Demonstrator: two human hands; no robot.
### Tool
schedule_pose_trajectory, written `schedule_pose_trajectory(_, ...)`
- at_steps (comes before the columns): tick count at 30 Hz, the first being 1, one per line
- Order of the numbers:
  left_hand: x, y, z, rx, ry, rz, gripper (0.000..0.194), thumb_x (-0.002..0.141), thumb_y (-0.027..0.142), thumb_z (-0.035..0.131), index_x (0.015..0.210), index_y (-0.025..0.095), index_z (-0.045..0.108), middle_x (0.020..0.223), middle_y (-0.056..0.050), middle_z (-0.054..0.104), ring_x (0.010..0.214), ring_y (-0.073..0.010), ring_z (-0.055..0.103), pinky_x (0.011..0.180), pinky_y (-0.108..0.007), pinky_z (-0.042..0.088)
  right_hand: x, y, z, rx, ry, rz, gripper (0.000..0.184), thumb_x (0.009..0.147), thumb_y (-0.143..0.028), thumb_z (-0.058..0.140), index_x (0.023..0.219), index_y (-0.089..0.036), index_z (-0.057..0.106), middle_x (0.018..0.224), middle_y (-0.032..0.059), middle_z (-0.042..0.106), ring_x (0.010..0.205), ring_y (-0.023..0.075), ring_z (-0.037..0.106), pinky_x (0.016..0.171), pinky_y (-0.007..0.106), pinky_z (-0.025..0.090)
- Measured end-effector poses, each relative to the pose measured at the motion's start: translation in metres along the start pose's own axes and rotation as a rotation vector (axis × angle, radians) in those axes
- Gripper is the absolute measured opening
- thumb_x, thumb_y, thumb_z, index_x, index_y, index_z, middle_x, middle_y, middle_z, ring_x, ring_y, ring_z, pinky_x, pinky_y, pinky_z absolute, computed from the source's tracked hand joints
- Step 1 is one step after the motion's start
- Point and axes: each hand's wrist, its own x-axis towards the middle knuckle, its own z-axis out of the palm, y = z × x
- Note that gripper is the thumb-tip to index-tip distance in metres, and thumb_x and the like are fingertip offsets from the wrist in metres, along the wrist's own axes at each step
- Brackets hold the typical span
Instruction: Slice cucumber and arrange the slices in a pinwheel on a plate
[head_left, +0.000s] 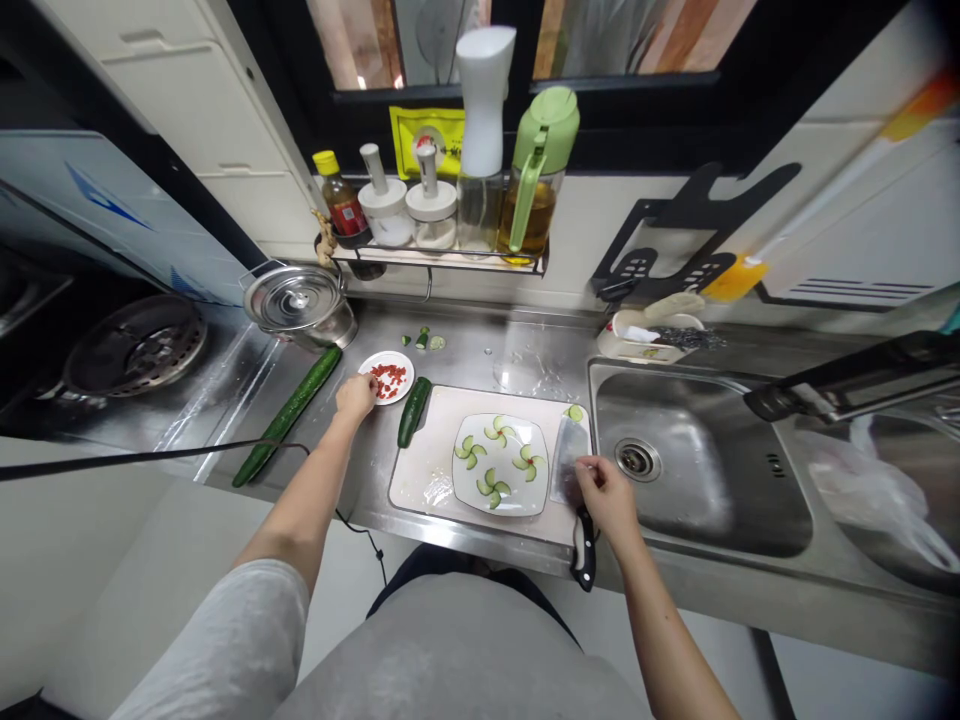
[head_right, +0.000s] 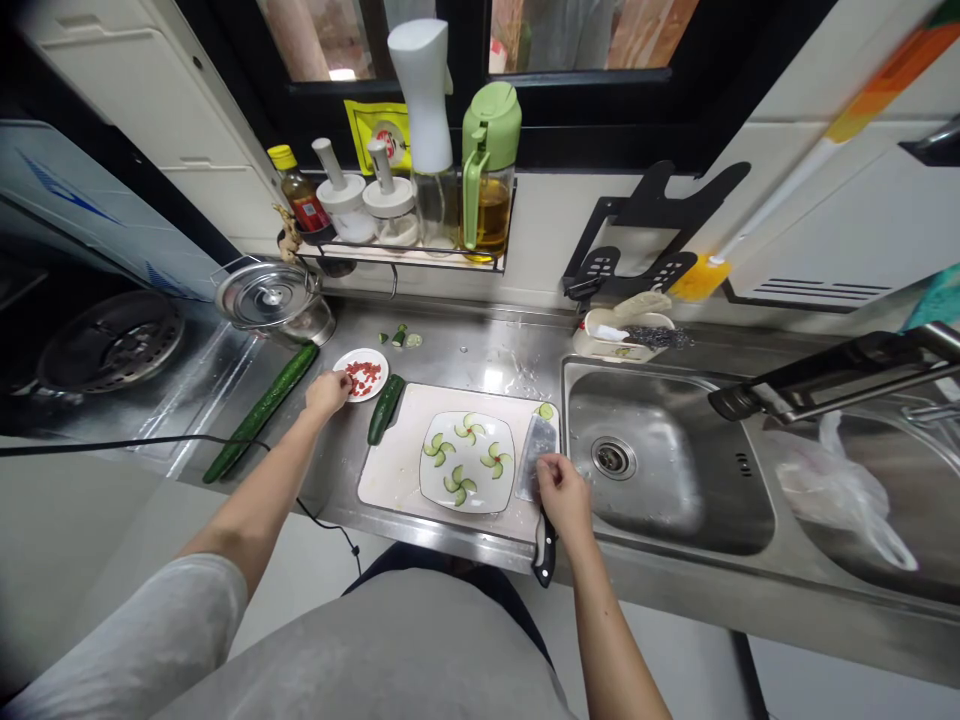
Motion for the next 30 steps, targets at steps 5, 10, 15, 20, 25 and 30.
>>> schedule_pose_trajectory(5, 0.001, -0.001, 0.001, -0.026, 0.011, 0.021, 0.026, 0.084, 0.033, 0.051, 0.101, 0.024, 0.069, 0.111, -0.011, 0.066, 0.098, -0.0251, 0.063, 0.079, -0.031, 0.047, -0.001, 0.001, 0.001, -0.009, -0.005, 0.006, 0.039, 0.074, -0.054, 0.047, 0.080, -0.019, 0.062, 0.054, -0.0006, 0.053, 0.052, 0.0162, 0.049, 0.055, 0.029, 0.040)
schedule_pose_trajectory(10, 0.003, -0.003, 0.001, -0.069, 0.008, -0.004, 0.018, 0.080, 0.028, 0.054, 0.087, 0.022, 0.069, 0.104, -0.012, 0.067, 0.096, -0.0261, 0.063, 0.078, -0.032, 0.047, -0.001, -0.003, 0.000, -0.005, -0.006, 0.000, 0.040, 0.073, -0.055, 0.047, 0.079, -0.018, 0.062, 0.053, -0.0005, 0.052, 0.050, 0.0154, 0.047, 0.053, 0.028, 0.039)
schedule_pose_trajectory(15, -0.001, 0.000, -0.001, -0.578, 0.058, -0.133, 0.012, 0.075, 0.029, 0.061, 0.079, 0.018, 0.065, 0.089, -0.010, 0.070, 0.089, -0.0236, 0.064, 0.072, -0.029, 0.047, -0.003, -0.006, -0.001, -0.013, -0.001, 0.001, 0.041, 0.074, -0.055, 0.046, 0.080, -0.018, 0.063, 0.053, 0.0000, 0.053, 0.050, 0.0156, 0.048, 0.053, 0.027, 0.038)
schedule_pose_trajectory(20, -0.017, 0.009, -0.004, -1.086, -0.092, -0.145, 0.022, 0.076, 0.032, 0.061, 0.090, 0.016, 0.061, 0.088, -0.006, 0.070, 0.070, -0.0126, 0.063, 0.051, -0.018, 0.038, -0.003, -0.011, 0.000, -0.017, -0.006, -0.004, 0.038, 0.074, -0.054, 0.046, 0.077, -0.019, 0.062, 0.052, -0.0005, 0.051, 0.050, 0.0159, 0.048, 0.053, 0.027, 0.038)
schedule_pose_trajectory(25, -0.046, 0.024, -0.013, -1.555, -0.325, -0.115, 0.026, 0.070, 0.025, 0.071, 0.091, 0.016, 0.059, 0.084, -0.004, 0.066, 0.063, -0.0070, 0.057, 0.046, -0.015, 0.032, -0.004, -0.020, 0.006, -0.020, -0.021, -0.039, 0.038, 0.076, -0.053, 0.045, 0.078, -0.019, 0.063, 0.053, -0.0002, 0.052, 0.052, 0.0157, 0.047, 0.054, 0.028, 0.038)
schedule_pose_trajectory(30, -0.080, 0.049, -0.024, -1.706, -0.460, 0.006, 0.033, 0.066, 0.026, 0.075, 0.094, 0.016, 0.059, 0.076, 0.000, 0.060, 0.060, -0.0049, 0.052, 0.049, -0.015, 0.034, -0.010, -0.042, 0.018, 0.022, -0.069, -0.100, 0.035, 0.079, -0.050, 0.047, 0.079, -0.019, 0.064, 0.053, -0.0019, 0.049, 0.052, 0.0144, 0.046, 0.054, 0.026, 0.036)
